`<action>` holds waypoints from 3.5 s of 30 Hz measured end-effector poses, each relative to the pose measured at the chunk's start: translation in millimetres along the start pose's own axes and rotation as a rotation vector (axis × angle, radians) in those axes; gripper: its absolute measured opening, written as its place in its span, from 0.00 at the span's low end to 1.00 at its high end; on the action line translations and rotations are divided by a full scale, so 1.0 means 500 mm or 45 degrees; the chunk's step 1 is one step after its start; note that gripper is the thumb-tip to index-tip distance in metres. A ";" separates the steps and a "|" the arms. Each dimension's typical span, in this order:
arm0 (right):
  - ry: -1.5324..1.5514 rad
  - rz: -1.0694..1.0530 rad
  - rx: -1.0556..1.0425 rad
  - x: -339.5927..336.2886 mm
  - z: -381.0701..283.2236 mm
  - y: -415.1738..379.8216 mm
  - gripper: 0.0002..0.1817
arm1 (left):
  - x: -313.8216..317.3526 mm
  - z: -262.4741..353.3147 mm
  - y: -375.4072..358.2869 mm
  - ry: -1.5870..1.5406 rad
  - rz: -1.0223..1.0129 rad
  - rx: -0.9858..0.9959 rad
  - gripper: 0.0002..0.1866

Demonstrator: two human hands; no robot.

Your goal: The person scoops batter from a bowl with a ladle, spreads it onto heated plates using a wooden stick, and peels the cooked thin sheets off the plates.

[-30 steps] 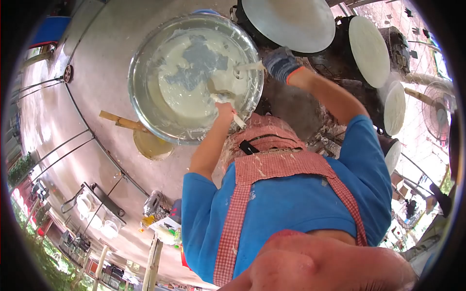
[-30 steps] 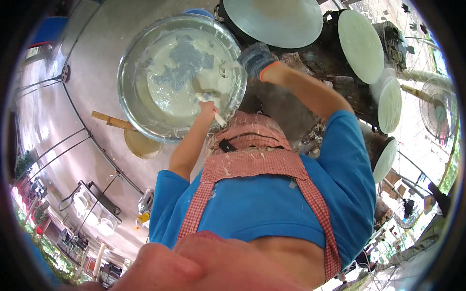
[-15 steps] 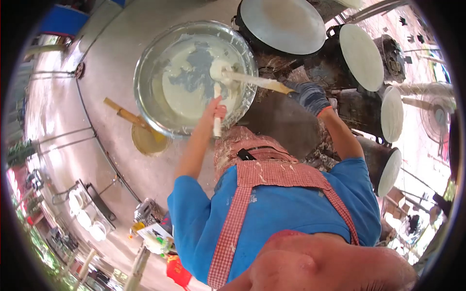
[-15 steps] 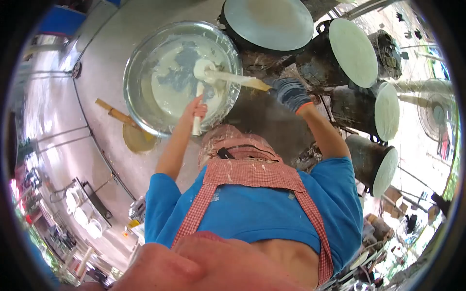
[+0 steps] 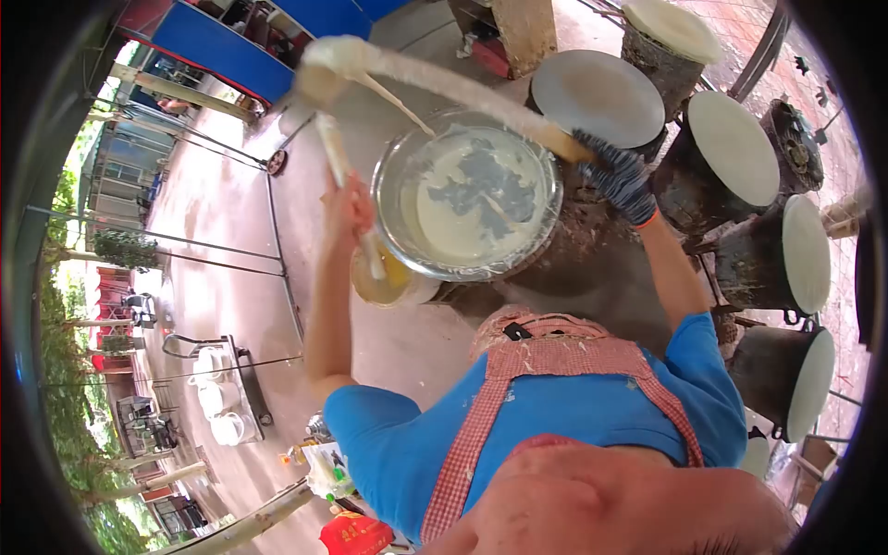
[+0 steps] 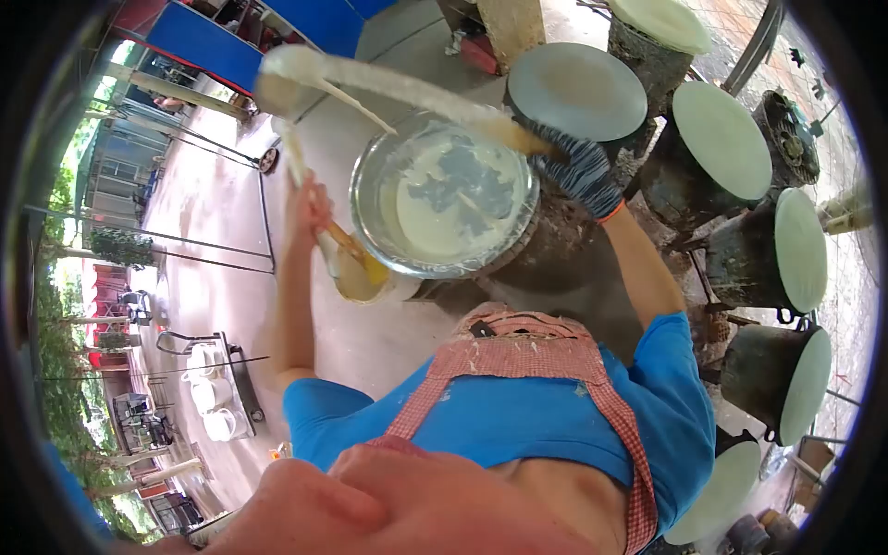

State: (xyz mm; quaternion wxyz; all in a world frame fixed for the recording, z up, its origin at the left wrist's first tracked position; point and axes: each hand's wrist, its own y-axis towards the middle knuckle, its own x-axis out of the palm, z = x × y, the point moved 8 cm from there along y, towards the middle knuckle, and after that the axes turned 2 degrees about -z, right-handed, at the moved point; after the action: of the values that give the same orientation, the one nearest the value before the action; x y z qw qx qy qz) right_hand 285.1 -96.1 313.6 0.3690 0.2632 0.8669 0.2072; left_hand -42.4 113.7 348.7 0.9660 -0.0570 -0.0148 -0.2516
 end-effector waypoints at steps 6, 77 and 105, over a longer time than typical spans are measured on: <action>-0.136 -0.578 0.570 0.314 0.243 -0.265 0.22 | -0.029 -0.384 -0.049 -1.067 -0.201 -0.933 0.09; 0.027 -0.402 0.821 0.407 0.098 -0.302 0.27 | -0.126 -0.238 -0.043 -0.921 -0.367 -0.864 0.07; -0.023 0.600 1.126 0.119 -0.104 -0.598 0.22 | 0.297 -0.136 -0.139 -0.892 -1.483 -1.658 0.20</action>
State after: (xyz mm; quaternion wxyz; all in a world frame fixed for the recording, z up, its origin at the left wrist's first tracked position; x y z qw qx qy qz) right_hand 120.1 -300.4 149.7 0.1730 0.5848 0.7856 -0.1046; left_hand 53.6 -26.4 296.9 0.4067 -0.6420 -0.1870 -0.6224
